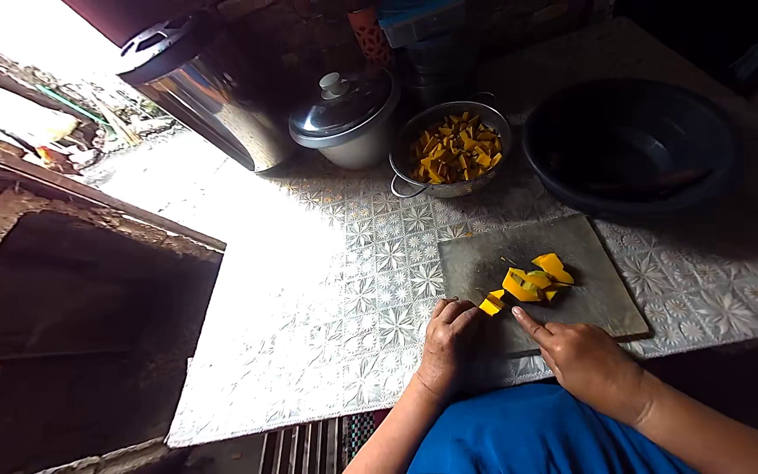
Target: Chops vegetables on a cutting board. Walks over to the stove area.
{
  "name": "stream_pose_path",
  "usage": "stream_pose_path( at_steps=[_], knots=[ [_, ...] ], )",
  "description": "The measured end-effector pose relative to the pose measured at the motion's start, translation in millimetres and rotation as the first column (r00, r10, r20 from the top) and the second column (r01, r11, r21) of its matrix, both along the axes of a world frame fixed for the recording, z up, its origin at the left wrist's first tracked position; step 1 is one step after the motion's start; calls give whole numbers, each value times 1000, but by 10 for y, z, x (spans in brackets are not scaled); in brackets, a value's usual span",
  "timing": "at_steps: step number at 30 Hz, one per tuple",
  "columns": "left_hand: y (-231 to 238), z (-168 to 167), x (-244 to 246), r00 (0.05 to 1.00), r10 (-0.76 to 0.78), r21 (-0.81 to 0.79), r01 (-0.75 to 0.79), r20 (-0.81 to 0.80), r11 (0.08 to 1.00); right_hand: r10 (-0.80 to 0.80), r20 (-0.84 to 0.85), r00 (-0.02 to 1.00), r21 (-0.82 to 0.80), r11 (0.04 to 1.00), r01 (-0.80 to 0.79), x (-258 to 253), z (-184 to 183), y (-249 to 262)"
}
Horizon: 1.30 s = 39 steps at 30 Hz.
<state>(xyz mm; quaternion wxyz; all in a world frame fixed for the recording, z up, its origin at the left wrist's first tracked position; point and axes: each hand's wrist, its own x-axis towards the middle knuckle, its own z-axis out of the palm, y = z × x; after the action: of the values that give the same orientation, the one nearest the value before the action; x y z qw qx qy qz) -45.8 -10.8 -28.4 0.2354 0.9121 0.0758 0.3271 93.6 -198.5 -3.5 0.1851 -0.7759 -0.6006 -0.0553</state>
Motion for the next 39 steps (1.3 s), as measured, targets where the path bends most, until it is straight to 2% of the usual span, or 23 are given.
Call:
stream_pose_path(
  at_steps=[4,10,22,28,31,34,39],
  knots=[
    [-9,-2,7,1000,4,-5,-4,18,1000,-35,-28,999,107,994,37,9,-47,-75],
    [-38,15,69,1000,-20,5,20,10,1000,-10,76,997,185,983,-4,-49,102,-161],
    [-9,-6,91,999,-29,-30,30,35,999,44,102,994,30,998,-47,-101,115,-76],
    [-17,2,100,999,-6,-21,7,35,1000,33,-19,999,-98,995,-35,-56,71,35],
    [-34,23,110,999,39,-37,-38,34,999,59,-72,996,100,994,-51,13,-38,-18],
    [-44,90,150,998,55,-54,-57,-36,997,25,-138,990,286,958,15,72,-48,-113],
    [-71,365,367,922,47,82,-17,-384,996,-92,-180,979,371,916,154,249,52,-303]
  ],
)
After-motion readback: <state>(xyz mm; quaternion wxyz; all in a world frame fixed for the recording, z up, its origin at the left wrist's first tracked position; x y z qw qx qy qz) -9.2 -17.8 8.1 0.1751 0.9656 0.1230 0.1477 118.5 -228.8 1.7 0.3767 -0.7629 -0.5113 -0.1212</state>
